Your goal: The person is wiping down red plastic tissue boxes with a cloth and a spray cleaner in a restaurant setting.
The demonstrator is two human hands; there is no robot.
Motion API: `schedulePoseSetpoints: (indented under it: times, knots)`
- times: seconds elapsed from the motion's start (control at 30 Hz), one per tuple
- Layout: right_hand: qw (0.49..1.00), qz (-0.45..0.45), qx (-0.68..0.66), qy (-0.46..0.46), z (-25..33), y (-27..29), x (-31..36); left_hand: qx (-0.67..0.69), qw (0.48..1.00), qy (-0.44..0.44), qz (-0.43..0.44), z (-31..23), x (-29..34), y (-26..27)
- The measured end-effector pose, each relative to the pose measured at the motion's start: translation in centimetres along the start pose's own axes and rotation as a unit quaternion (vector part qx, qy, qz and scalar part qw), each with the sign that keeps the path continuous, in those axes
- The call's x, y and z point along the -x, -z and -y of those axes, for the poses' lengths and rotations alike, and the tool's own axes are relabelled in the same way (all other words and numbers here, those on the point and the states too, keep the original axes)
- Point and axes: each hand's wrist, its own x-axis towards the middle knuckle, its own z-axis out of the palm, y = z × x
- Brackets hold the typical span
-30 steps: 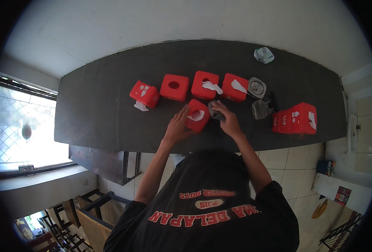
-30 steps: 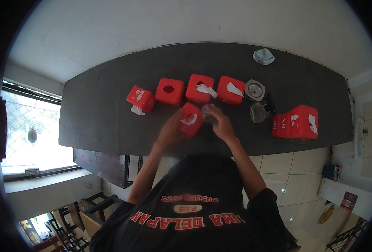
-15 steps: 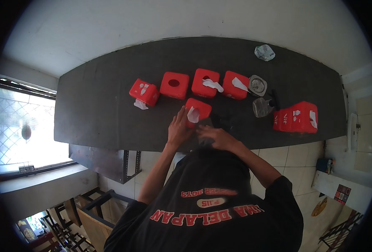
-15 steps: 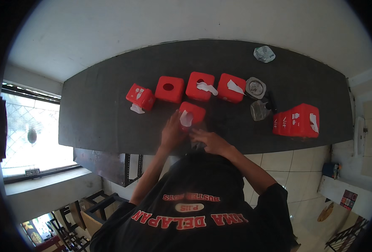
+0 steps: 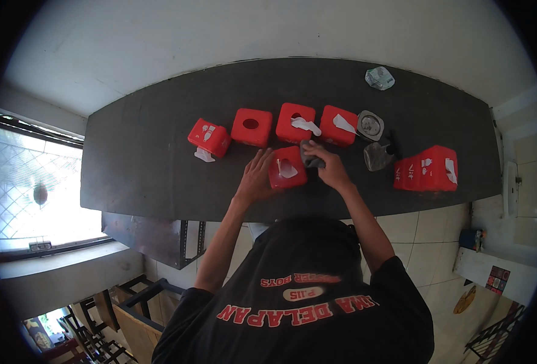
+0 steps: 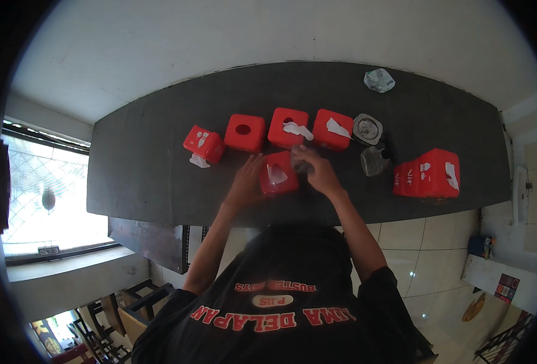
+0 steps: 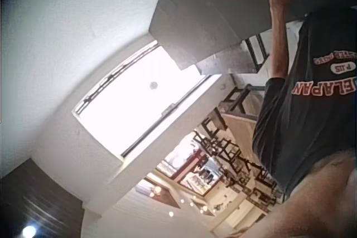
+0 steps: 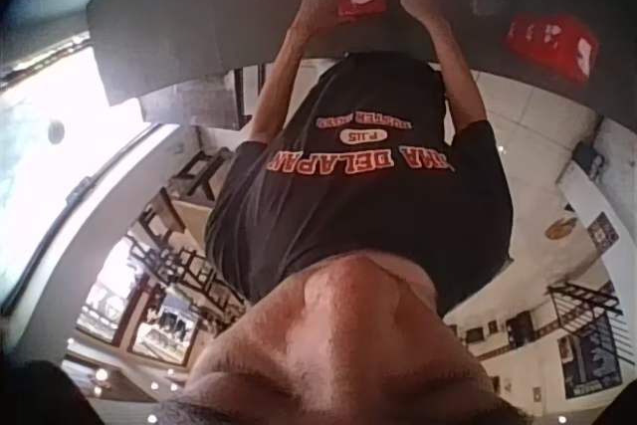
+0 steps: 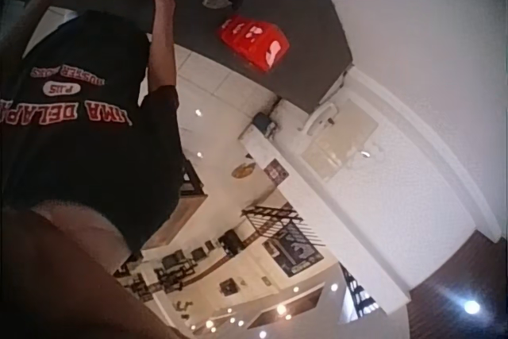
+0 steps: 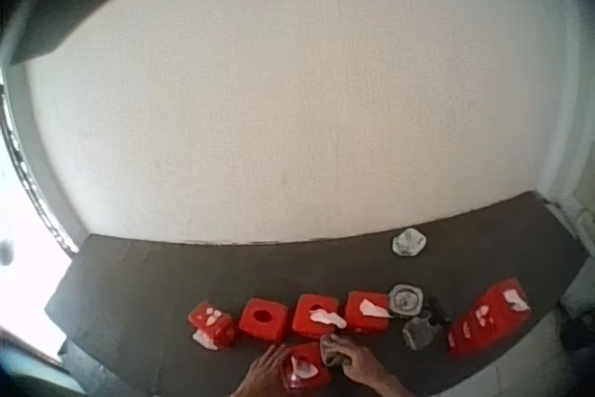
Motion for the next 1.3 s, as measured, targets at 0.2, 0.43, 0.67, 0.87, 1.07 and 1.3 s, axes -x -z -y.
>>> schedulePoseSetpoints:
  times: [0.2,0.43,0.67,0.87,1.07,1.3]
  knots:
    - [0.99,0.127,0.023,-0.058,1.5,-2.0,3.9,0.022,0.999,0.015,0.028,-0.4,0.2,-0.2]
    - [0.974,0.203,-0.047,-0.085,4.2,0.5,6.3,0.013,1.0,0.024,-0.016,-1.0,0.4,0.0]
    - [0.998,-0.025,-0.04,-0.051,2.0,0.7,4.5,0.015,0.971,0.221,-0.086,-6.1,0.1,-1.4]
    - [1.0,0.01,0.011,0.021,-0.2,-0.3,1.6,-0.002,0.994,0.066,-0.089,-2.5,0.4,-1.1]
    - [0.999,0.037,0.025,0.01,-0.5,-3.1,0.9,0.008,1.0,0.015,-0.004,0.2,-1.4,-0.7]
    - [0.99,0.134,0.029,-0.044,1.8,-2.7,6.1,-0.02,0.998,0.052,0.001,-0.7,-1.2,-0.4]
